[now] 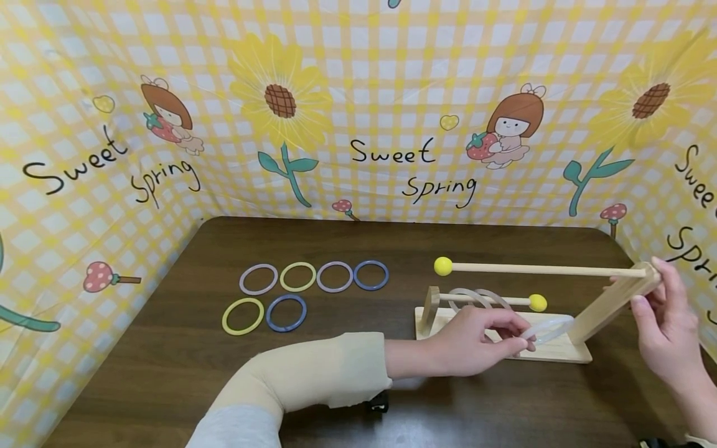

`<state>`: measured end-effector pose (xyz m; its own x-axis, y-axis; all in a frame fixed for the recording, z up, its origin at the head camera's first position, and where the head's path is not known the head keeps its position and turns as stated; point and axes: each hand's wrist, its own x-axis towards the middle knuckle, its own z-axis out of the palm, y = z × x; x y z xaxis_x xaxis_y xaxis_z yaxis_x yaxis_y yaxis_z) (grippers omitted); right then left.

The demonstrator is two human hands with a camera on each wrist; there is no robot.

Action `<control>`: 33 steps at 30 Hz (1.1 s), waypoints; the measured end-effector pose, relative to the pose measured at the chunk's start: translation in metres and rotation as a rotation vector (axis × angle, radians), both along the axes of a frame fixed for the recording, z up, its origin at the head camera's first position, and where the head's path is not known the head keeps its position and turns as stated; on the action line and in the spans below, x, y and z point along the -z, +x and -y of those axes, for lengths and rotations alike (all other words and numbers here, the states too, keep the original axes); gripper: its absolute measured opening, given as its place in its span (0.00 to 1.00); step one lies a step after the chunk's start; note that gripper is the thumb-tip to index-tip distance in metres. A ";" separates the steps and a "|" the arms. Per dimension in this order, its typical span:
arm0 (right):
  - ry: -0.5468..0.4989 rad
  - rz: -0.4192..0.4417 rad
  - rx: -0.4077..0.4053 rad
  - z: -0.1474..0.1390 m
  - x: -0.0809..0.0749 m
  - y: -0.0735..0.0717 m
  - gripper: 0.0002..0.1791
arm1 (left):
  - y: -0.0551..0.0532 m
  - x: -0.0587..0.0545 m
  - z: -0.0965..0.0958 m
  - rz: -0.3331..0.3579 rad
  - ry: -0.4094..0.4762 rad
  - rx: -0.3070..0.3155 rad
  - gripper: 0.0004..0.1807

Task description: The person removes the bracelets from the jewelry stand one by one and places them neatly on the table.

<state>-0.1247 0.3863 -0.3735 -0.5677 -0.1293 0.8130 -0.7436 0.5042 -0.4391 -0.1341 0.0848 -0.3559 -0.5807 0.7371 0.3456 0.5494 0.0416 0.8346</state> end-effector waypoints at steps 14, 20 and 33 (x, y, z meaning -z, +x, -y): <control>0.031 -0.006 0.014 0.000 -0.001 -0.001 0.22 | -0.009 -0.006 0.043 0.090 0.140 0.077 0.05; 0.037 -0.001 0.017 -0.001 0.000 -0.001 0.22 | -0.007 -0.008 0.065 -0.027 0.111 0.036 0.07; -0.008 -0.023 -0.027 0.000 0.000 -0.001 0.21 | -0.013 -0.007 0.118 -0.270 0.120 -0.102 0.09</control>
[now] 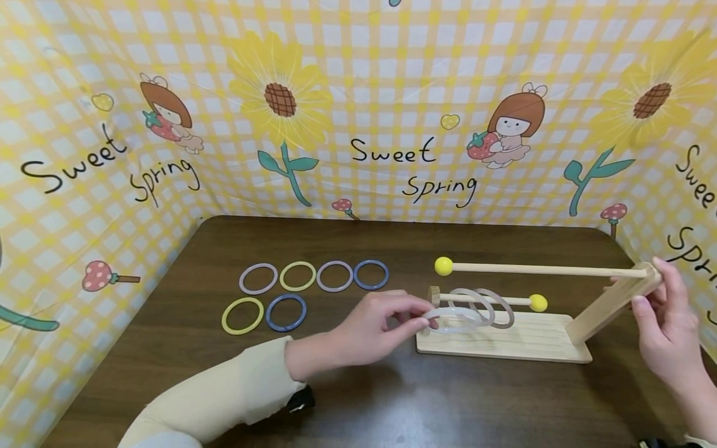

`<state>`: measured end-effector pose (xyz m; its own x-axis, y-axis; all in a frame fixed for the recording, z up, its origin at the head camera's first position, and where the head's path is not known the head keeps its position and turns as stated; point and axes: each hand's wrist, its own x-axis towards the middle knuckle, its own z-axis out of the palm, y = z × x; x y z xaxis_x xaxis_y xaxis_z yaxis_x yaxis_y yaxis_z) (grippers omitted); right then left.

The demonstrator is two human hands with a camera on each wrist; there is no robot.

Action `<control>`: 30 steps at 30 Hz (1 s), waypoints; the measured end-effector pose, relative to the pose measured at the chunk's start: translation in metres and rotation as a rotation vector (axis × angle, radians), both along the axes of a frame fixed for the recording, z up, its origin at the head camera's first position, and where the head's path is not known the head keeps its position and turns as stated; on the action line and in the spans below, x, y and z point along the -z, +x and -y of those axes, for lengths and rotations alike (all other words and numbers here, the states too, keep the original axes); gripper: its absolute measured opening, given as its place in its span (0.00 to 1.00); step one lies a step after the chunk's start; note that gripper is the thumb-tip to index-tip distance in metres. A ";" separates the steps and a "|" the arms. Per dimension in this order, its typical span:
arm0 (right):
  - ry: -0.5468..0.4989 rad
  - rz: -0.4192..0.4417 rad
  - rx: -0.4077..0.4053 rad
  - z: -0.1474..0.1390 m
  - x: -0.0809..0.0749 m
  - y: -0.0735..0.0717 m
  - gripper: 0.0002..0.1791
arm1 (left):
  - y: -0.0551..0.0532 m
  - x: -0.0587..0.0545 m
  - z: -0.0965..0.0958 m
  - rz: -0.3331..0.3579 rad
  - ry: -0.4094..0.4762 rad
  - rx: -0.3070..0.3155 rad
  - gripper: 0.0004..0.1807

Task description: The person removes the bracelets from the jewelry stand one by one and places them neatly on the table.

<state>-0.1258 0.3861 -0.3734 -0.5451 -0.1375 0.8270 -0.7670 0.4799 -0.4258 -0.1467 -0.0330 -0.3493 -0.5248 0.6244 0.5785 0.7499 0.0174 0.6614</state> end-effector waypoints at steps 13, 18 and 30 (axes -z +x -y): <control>-0.009 0.003 -0.004 0.000 -0.001 0.000 0.21 | -0.012 0.008 0.054 -0.099 -0.052 -0.137 0.08; 0.004 0.013 0.026 0.003 -0.003 0.001 0.21 | -0.019 0.006 0.074 -0.116 -0.077 -0.168 0.09; 0.039 0.006 0.035 0.001 -0.003 0.001 0.21 | -0.036 0.007 0.110 -0.053 -0.176 -0.313 0.10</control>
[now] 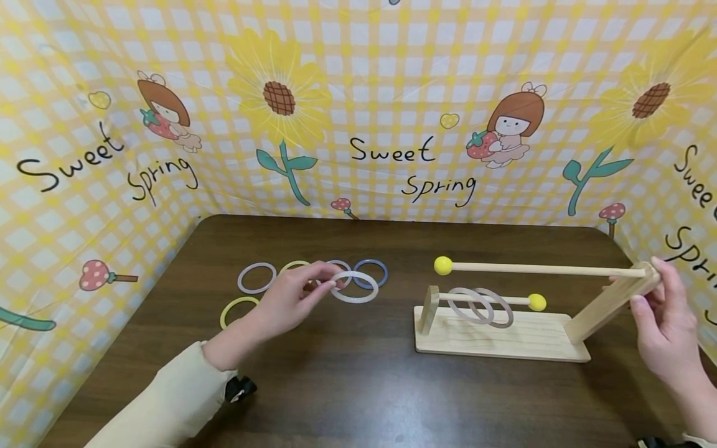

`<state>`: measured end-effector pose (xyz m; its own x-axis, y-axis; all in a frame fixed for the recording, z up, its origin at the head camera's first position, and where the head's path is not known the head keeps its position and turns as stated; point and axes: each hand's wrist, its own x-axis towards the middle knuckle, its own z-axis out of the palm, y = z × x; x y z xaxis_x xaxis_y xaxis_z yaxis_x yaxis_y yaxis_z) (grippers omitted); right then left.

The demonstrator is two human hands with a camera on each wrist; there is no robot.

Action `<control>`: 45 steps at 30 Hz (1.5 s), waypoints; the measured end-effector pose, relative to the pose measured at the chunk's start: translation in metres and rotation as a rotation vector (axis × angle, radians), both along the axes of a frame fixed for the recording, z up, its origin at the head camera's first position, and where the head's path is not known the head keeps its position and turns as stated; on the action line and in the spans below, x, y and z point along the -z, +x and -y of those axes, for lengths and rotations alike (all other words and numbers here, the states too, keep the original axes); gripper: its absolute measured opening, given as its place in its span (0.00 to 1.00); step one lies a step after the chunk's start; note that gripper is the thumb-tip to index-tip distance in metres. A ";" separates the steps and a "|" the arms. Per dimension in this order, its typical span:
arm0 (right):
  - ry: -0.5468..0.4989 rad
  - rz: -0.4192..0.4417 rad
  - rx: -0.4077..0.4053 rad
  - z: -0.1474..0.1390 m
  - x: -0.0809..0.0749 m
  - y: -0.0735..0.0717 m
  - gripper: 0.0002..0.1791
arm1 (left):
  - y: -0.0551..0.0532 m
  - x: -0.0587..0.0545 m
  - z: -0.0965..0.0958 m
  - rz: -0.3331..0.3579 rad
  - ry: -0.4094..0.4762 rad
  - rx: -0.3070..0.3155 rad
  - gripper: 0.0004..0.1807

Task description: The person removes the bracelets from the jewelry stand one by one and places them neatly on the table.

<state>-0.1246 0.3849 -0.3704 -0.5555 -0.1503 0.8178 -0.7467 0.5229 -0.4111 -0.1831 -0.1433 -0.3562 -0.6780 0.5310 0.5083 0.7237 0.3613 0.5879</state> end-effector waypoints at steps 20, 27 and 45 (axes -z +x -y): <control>0.002 0.033 0.032 -0.001 0.002 0.002 0.22 | -0.026 0.026 0.028 0.046 -0.254 -0.007 0.11; -0.013 0.020 0.021 0.000 0.002 0.001 0.22 | -0.038 0.033 0.032 0.076 -0.336 0.037 0.10; -0.005 0.016 0.025 -0.001 0.001 0.002 0.22 | -0.059 0.039 0.030 0.216 -0.474 0.086 0.08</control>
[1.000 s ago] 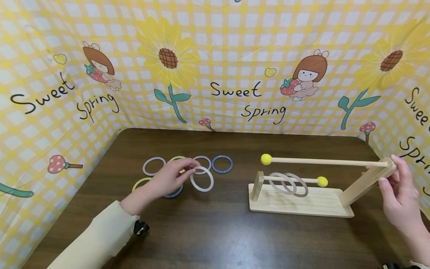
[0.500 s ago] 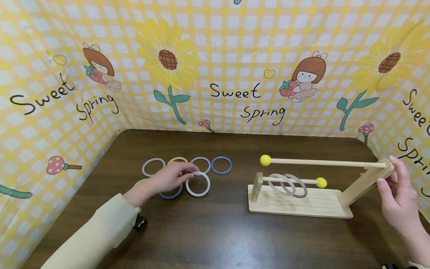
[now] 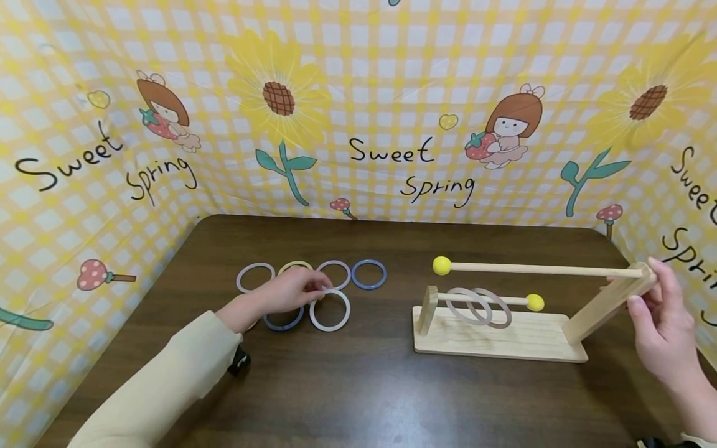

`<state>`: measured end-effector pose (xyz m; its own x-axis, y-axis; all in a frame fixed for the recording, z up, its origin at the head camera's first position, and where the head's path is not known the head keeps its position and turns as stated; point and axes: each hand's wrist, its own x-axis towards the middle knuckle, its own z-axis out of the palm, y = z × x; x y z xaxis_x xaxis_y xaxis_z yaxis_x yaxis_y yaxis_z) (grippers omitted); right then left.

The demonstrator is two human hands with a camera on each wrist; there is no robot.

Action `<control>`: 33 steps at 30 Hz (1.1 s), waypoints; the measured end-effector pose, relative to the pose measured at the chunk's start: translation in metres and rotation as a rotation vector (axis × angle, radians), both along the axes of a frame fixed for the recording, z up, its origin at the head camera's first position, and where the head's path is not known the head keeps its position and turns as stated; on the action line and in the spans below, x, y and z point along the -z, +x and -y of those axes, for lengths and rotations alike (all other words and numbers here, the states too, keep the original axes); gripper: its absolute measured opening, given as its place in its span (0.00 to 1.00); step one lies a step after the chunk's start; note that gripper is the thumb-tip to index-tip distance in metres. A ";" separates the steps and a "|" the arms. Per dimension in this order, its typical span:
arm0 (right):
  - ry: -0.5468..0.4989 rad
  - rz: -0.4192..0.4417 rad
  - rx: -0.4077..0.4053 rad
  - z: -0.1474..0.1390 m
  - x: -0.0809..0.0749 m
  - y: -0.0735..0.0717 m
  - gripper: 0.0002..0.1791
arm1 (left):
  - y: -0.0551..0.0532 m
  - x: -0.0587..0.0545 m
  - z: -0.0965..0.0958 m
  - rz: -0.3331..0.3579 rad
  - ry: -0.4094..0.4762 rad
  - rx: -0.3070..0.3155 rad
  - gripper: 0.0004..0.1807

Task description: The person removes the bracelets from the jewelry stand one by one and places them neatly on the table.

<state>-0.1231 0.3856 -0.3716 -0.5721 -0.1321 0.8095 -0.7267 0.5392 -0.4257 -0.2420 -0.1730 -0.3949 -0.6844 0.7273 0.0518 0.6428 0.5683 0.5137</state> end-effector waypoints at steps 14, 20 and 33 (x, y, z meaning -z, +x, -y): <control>0.009 0.036 0.023 -0.001 -0.001 0.001 0.23 | -0.007 0.002 -0.003 0.013 -0.068 -0.010 0.05; 0.015 0.040 0.040 -0.001 -0.001 0.002 0.23 | -0.008 0.003 -0.003 -0.014 -0.095 -0.017 0.04; 0.023 0.046 0.058 -0.001 0.000 0.003 0.23 | -0.009 0.005 -0.003 -0.064 -0.103 -0.039 0.04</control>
